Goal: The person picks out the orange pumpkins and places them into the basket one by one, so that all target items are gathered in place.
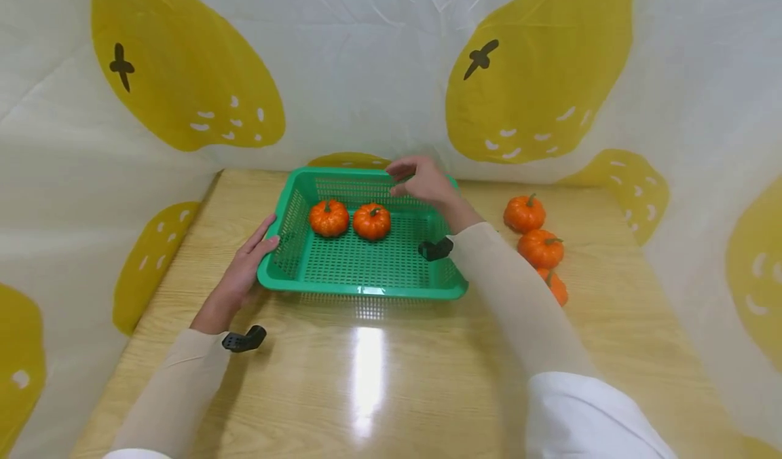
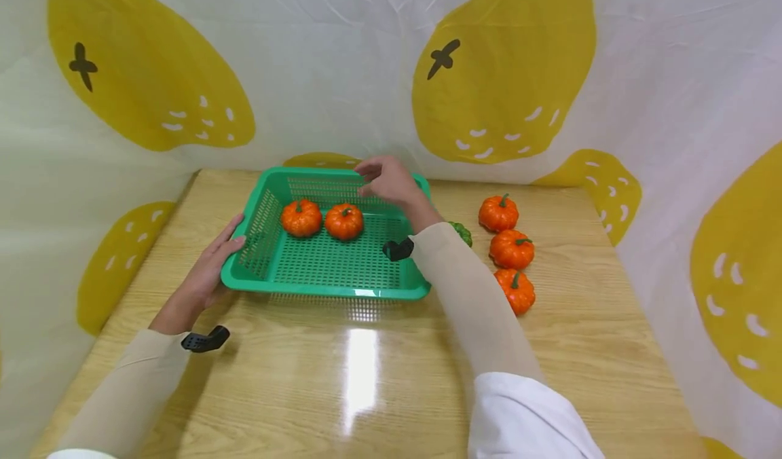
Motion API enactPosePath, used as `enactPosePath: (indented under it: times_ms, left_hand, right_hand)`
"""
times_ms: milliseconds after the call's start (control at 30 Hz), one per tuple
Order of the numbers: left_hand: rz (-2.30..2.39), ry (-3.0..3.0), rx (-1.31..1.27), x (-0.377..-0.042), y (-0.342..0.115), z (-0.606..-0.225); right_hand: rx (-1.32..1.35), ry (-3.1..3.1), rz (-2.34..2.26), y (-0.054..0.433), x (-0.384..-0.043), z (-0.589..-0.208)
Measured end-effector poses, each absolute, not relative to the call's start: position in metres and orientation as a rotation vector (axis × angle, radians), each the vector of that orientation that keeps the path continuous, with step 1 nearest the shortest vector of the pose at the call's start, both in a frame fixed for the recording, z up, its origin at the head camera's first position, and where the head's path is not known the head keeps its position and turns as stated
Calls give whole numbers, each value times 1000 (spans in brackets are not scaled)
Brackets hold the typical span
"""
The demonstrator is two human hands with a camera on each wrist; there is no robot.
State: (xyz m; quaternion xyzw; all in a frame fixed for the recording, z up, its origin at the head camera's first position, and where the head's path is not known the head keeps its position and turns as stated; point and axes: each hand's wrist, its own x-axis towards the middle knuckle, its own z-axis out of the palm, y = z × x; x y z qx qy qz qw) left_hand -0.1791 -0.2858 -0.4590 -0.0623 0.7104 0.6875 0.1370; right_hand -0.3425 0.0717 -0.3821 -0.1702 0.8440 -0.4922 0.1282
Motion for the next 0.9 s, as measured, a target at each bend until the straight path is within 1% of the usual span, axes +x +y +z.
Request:
enactPosePath:
  times_ms: [100,367,567,900]
  left_hand:
    - [1966,2069,-181,-179,-287,-459]
    - [1991,2046,-185,-179,-284,-462]
    - [1981,2055,-196,-180,-285,-462]
    - [1931,2100,-181,-180,-287,-463]
  right_hand:
    - [-432,2455,-1520,81,-344,-381]
    - [-323,2466,-1575,121,-348,-373]
    - [-324,2494,-1644,152,-351,-373]
    - [-270,2578,-1634,197,-348,-372]
